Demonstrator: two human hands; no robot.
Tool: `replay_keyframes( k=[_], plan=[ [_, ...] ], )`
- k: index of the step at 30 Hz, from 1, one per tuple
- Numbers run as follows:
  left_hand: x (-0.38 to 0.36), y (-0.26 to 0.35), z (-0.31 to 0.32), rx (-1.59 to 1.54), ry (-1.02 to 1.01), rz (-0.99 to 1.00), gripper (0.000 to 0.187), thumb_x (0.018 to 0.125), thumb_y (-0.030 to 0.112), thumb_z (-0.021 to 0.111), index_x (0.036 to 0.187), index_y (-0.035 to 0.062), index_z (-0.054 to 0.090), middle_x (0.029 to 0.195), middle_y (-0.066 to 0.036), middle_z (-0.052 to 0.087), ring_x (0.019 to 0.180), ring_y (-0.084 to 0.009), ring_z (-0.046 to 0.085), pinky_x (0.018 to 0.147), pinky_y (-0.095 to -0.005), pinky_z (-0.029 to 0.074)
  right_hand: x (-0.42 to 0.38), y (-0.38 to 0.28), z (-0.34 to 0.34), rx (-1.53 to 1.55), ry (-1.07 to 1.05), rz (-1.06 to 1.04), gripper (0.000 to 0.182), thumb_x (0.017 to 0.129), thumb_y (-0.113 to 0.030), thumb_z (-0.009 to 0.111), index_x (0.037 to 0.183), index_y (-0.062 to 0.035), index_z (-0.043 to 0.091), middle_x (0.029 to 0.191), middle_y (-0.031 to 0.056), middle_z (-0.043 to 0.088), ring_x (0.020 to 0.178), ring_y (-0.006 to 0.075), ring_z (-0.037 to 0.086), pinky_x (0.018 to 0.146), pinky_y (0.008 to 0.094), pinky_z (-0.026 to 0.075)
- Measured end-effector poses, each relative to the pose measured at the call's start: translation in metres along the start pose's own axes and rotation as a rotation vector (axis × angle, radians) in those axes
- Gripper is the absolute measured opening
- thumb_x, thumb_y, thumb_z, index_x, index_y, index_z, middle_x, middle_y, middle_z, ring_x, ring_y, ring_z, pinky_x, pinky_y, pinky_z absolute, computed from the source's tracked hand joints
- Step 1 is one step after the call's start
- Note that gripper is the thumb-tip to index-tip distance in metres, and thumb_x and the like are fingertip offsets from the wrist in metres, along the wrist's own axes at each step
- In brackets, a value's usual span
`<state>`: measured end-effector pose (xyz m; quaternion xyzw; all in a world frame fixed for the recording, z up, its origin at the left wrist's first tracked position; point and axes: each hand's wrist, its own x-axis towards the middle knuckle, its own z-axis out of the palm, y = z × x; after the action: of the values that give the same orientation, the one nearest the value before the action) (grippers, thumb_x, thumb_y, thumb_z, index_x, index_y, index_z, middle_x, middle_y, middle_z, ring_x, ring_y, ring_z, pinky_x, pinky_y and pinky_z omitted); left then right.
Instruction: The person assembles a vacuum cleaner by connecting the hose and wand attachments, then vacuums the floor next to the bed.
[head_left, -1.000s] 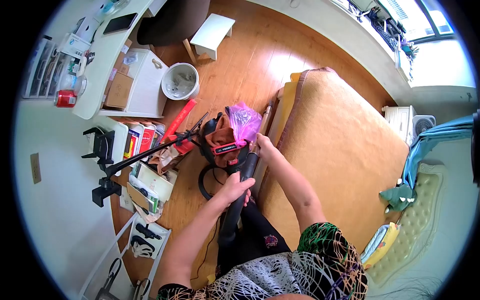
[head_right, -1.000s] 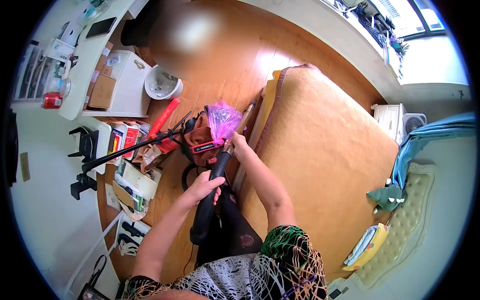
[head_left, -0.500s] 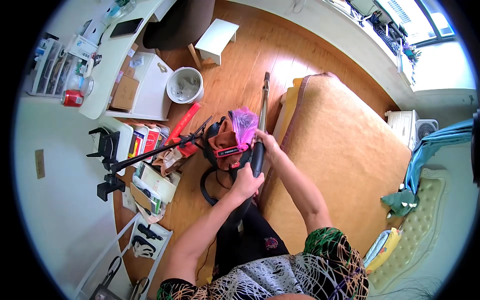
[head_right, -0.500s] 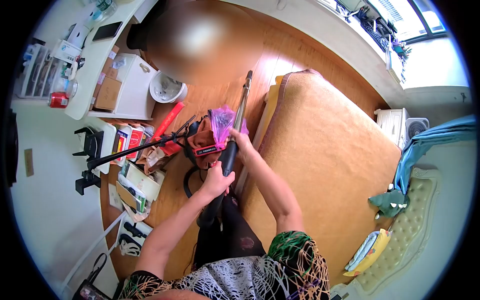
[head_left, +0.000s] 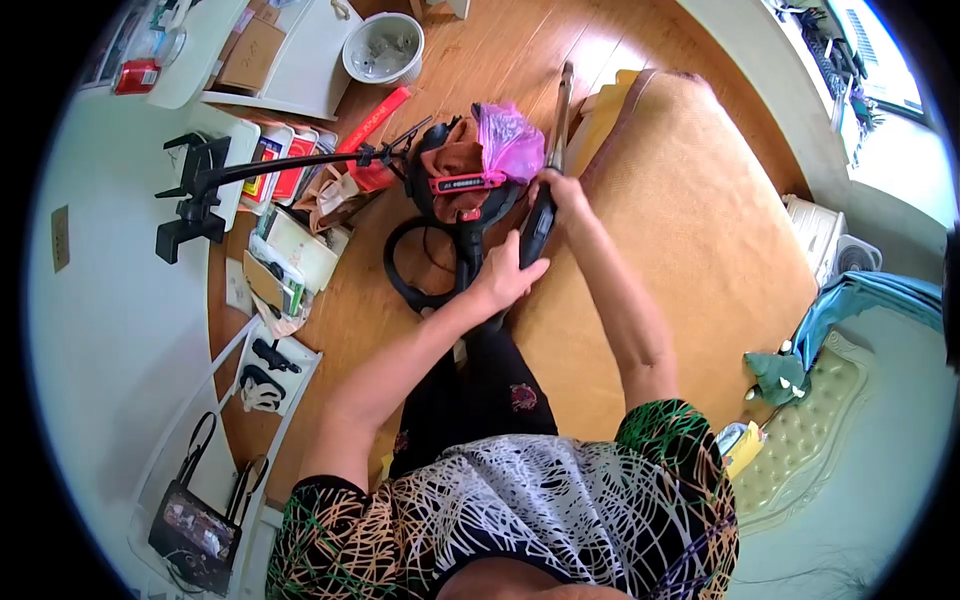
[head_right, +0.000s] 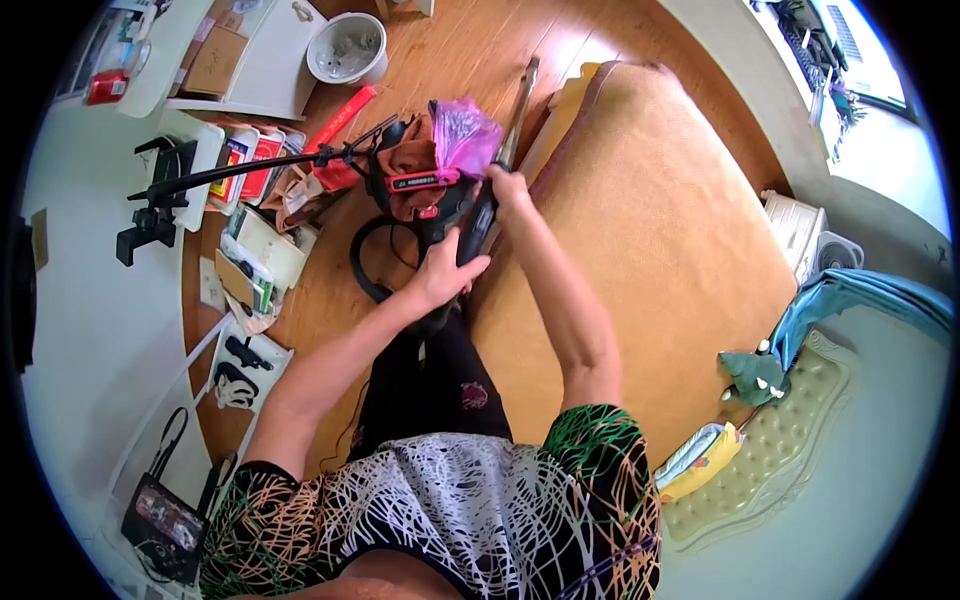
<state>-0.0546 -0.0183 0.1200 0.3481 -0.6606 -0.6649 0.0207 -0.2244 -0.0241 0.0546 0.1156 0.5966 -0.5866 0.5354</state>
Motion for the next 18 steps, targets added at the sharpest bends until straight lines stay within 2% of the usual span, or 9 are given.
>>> replay_keyframes(
  k=[2, 3, 4, 5, 6, 11, 13, 16, 18],
  plan=[
    [-0.013, -0.019, 0.009, 0.066, 0.079, 0.081, 0.03, 0.077, 0.017, 0.06, 0.084, -0.0013, 0.037, 0.049, -0.007, 0.049, 0.036, -0.0141, 0.05, 0.033, -0.0278, 0.04, -0.006, 0.025, -0.01, -0.077, -0.01, -0.026, 0.022, 0.076, -0.013, 0.051, 0.06, 0.0017, 0.053, 0.052, 0.0122, 0.051, 0.042, 0.0237, 0.049, 0.041, 0.0341, 0.042],
    [-0.023, -0.019, 0.008, 0.068, 0.057, 0.057, 0.028, 0.077, 0.016, 0.059, 0.083, -0.0007, 0.037, 0.049, -0.006, 0.049, 0.037, -0.0141, 0.05, 0.033, -0.0278, 0.04, -0.01, 0.04, -0.012, -0.006, 0.017, -0.016, 0.02, 0.075, -0.012, 0.051, 0.062, 0.0023, 0.053, 0.052, 0.0124, 0.051, 0.041, 0.0241, 0.049, 0.041, 0.0344, 0.042],
    [-0.034, -0.006, 0.001, 0.046, 0.001, -0.052, 0.033, 0.075, 0.021, 0.06, 0.084, -0.0037, 0.04, 0.052, -0.016, 0.053, 0.046, -0.0278, 0.057, 0.044, -0.0365, 0.044, -0.02, 0.046, -0.011, -0.008, 0.054, 0.024, 0.019, 0.076, -0.012, 0.051, 0.064, 0.0026, 0.052, 0.051, 0.0123, 0.051, 0.042, 0.024, 0.05, 0.04, 0.0341, 0.042],
    [-0.04, -0.003, -0.004, 0.045, -0.029, -0.092, 0.032, 0.074, 0.019, 0.06, 0.084, -0.0035, 0.04, 0.052, -0.015, 0.052, 0.046, -0.0268, 0.057, 0.043, -0.0357, 0.044, -0.028, 0.05, -0.007, 0.025, 0.057, 0.057, 0.018, 0.077, -0.012, 0.05, 0.066, 0.0027, 0.052, 0.052, 0.0123, 0.051, 0.042, 0.0237, 0.05, 0.041, 0.0338, 0.043],
    [-0.042, -0.016, -0.006, 0.094, -0.014, -0.025, 0.031, 0.074, 0.018, 0.061, 0.082, -0.0028, 0.039, 0.053, -0.015, 0.053, 0.046, -0.0252, 0.057, 0.042, -0.0349, 0.044, -0.032, 0.054, -0.004, 0.046, 0.044, 0.051, 0.019, 0.078, -0.013, 0.05, 0.066, 0.002, 0.051, 0.052, 0.0116, 0.05, 0.042, 0.0233, 0.05, 0.041, 0.0334, 0.043],
    [-0.089, -0.007, -0.02, 0.071, -0.124, -0.216, 0.03, 0.073, 0.016, 0.062, 0.08, -0.0014, 0.038, 0.054, -0.012, 0.052, 0.043, -0.0202, 0.055, 0.04, -0.0316, 0.044, -0.066, 0.097, -0.002, 0.164, 0.086, 0.174, 0.016, 0.078, -0.012, 0.051, 0.069, 0.0007, 0.048, 0.052, 0.0105, 0.049, 0.043, 0.0225, 0.05, 0.042, 0.0335, 0.044],
    [-0.093, -0.007, -0.024, 0.101, -0.134, -0.224, 0.031, 0.072, 0.016, 0.062, 0.08, -0.0014, 0.038, 0.054, -0.012, 0.052, 0.043, -0.0192, 0.055, 0.039, -0.0309, 0.043, -0.073, 0.104, 0.003, 0.228, 0.147, 0.244, 0.015, 0.077, -0.011, 0.052, 0.069, 0.0009, 0.048, 0.053, 0.0105, 0.049, 0.043, 0.0221, 0.049, 0.042, 0.0327, 0.044],
    [-0.093, -0.009, -0.03, 0.122, -0.128, -0.181, 0.033, 0.071, 0.016, 0.064, 0.081, -0.0022, 0.039, 0.054, -0.012, 0.052, 0.042, -0.0184, 0.054, 0.039, -0.03, 0.043, -0.068, 0.106, 0.005, 0.093, 0.088, 0.2, 0.017, 0.08, -0.012, 0.05, 0.068, 0.0, 0.047, 0.054, 0.01, 0.049, 0.045, 0.0217, 0.049, 0.044, 0.0329, 0.044],
    [-0.114, -0.024, -0.021, 0.097, -0.129, -0.236, 0.028, 0.071, 0.012, 0.062, 0.08, -0.0025, 0.04, 0.053, -0.012, 0.052, 0.042, -0.0186, 0.055, 0.039, -0.0303, 0.043, -0.084, 0.125, 0.001, 0.15, 0.175, 0.288, 0.017, 0.079, -0.013, 0.05, 0.068, -0.0002, 0.048, 0.053, 0.0101, 0.048, 0.045, 0.0223, 0.05, 0.045, 0.0333, 0.045]
  ],
)
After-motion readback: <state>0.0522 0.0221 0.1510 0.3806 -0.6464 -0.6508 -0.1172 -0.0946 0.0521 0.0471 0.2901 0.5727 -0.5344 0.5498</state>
